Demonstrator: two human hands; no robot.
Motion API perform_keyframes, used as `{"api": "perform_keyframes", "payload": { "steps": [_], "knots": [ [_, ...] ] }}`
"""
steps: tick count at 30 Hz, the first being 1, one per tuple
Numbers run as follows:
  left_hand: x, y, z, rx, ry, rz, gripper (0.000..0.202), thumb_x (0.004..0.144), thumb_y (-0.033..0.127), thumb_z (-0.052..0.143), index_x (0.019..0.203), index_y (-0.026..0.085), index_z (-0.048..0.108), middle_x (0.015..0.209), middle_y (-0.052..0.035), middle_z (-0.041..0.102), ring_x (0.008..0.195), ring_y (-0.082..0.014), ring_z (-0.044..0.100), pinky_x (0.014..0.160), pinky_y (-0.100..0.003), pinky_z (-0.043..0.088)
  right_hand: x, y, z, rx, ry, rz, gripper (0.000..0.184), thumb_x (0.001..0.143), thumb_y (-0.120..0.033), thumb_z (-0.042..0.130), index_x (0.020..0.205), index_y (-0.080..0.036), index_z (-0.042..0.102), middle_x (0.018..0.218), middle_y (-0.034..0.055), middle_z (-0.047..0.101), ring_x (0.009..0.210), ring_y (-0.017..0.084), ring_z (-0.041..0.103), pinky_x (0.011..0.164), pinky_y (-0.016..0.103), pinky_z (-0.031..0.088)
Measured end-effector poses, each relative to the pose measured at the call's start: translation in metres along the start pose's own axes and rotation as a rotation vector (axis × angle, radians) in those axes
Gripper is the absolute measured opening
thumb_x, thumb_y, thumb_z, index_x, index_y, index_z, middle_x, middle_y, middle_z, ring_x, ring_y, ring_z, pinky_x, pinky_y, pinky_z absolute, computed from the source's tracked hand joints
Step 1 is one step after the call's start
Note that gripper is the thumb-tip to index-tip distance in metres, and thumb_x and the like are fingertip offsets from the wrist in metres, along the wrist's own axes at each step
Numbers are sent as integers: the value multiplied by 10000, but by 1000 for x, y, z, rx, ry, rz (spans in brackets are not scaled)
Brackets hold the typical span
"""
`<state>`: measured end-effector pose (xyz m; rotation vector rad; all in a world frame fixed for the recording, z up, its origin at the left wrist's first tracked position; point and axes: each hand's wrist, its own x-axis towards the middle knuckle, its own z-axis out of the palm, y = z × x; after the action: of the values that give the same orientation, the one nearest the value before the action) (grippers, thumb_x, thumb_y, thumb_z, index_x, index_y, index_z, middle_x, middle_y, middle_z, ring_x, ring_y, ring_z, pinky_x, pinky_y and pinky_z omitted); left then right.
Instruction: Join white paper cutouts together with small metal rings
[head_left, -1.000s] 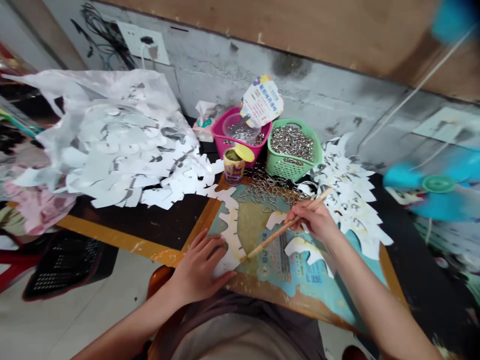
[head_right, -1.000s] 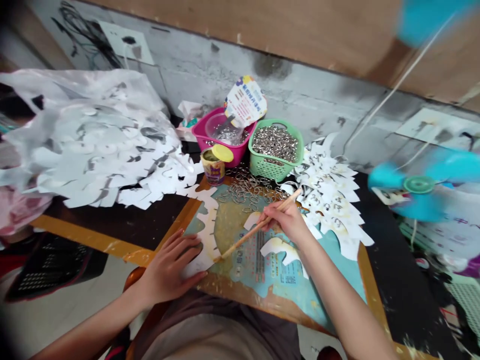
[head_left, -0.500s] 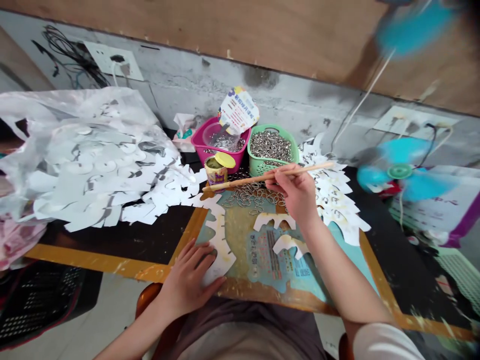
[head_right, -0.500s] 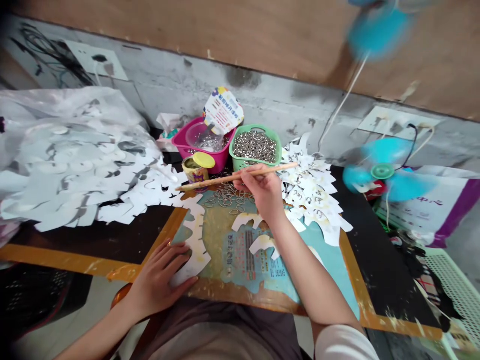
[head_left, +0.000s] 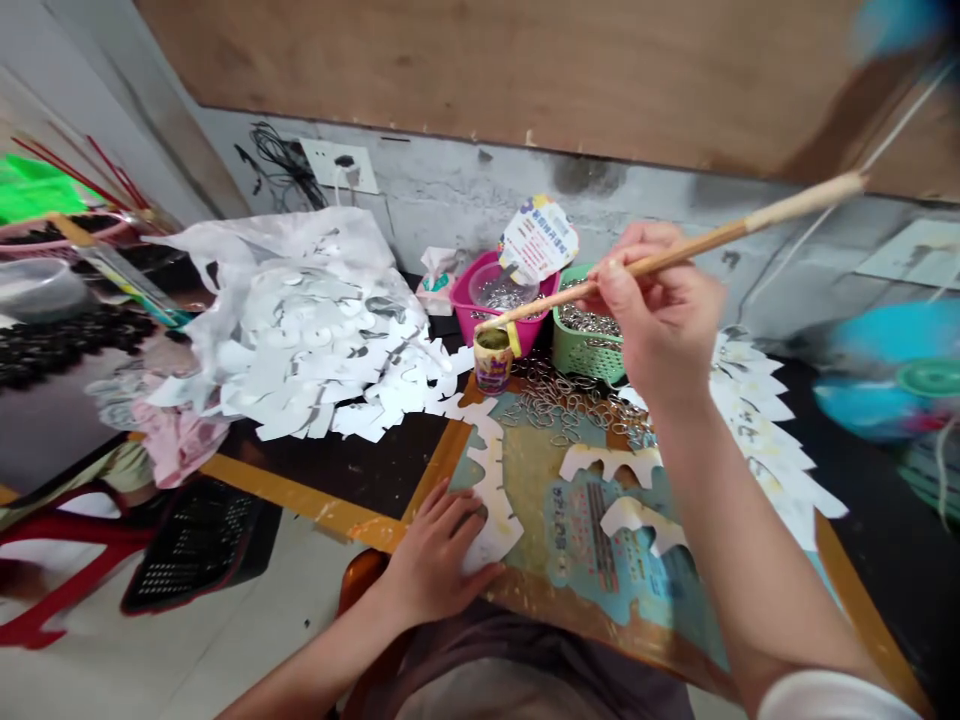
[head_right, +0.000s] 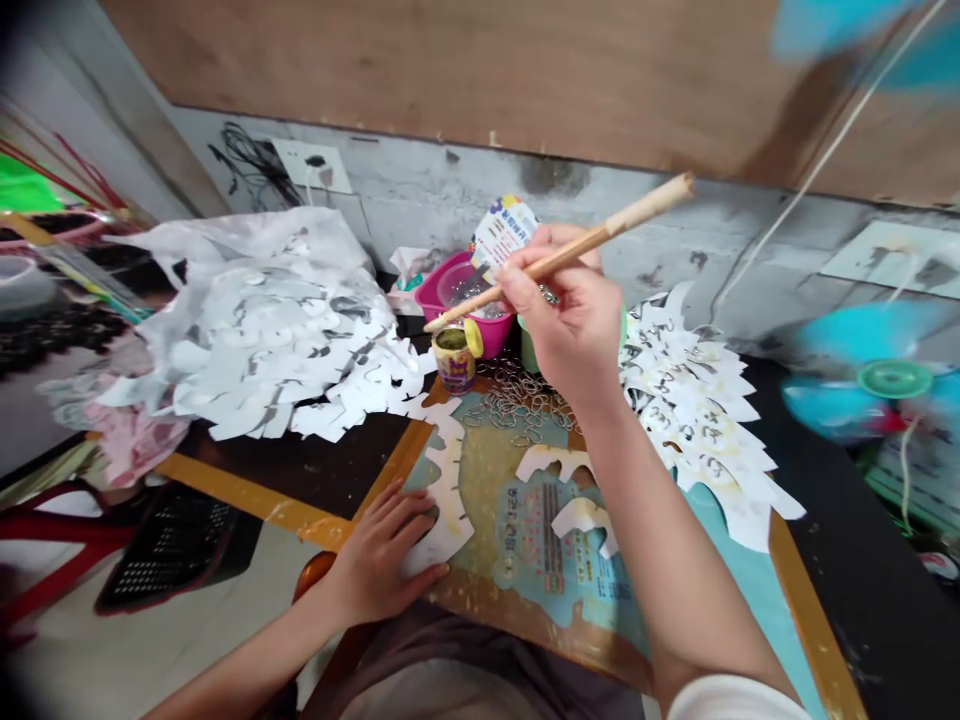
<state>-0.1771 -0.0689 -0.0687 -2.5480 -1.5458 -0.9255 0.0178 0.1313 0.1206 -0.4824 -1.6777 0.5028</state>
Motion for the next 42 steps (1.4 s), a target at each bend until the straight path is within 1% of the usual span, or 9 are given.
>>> {"api": "perform_keyframes", "payload": {
  "steps": [8,13,16,22,28,33,36,38,42],
  "knots": [
    [1,-1,1,-7,-1,-4,350,834,393,679,1101,181,599,1074,-149,677,1090,-330,642,1034,-587,469,10,32,41,-206,-188,-21,158,938,-280,600,858,-171,683,932,41,630,826,165,622,781,341,528],
    [0,-2,1,1,-7,-2,350,838,402,679,1085,165,601,1100,-160,669,1097,-333,636,1045,-593,457,10,68,68,-355,-401,82,141,890,-233,621,800,-153,695,772,19,626,691,137,566,676,301,444],
    [0,-2,1,4,-10,-4,325,841,394,679,1060,164,606,1093,-157,670,1096,-333,636,1037,-586,463,7,66,67,-438,-409,145,229,915,-306,600,772,-153,695,618,-7,571,572,128,515,590,293,374],
    [0,-3,0,3,-40,6,330,847,375,674,1093,166,606,1101,-155,670,1110,-336,631,1058,-610,433,0,23,36,-454,-57,57,343,967,-398,544,775,-150,683,579,-10,560,542,124,558,572,291,411],
    [0,-2,1,-5,-32,6,335,842,371,685,1079,146,612,1101,-167,667,1105,-338,633,1042,-601,448,-26,8,-12,-213,-24,215,280,953,-389,583,886,-148,710,704,12,684,535,107,634,502,244,524],
    [0,-2,1,-16,-15,4,343,840,368,692,1086,142,617,1088,-165,669,1104,-336,632,1041,-599,447,-52,5,-61,28,156,364,172,871,-319,716,772,-180,736,653,1,679,462,105,616,400,219,524],
    [0,-3,1,-15,-14,9,346,834,372,698,1081,143,618,1089,-168,669,1103,-338,632,1043,-597,446,-70,9,-87,116,151,450,82,833,-249,747,894,-200,770,644,-2,699,433,116,619,386,225,538],
    [0,-3,1,-16,-14,7,350,831,367,703,1086,142,619,1092,-169,668,1112,-341,630,1045,-595,446,-84,14,-100,160,94,532,194,820,-237,750,1010,-203,772,659,7,722,440,130,640,416,238,565],
    [0,-1,0,-26,-22,-5,347,830,369,700,1081,144,620,1090,-164,669,1108,-338,634,1048,-590,448,-114,24,-111,303,-27,695,117,769,-263,795,855,-186,805,708,56,761,509,168,700,508,256,617]
  ]
}}
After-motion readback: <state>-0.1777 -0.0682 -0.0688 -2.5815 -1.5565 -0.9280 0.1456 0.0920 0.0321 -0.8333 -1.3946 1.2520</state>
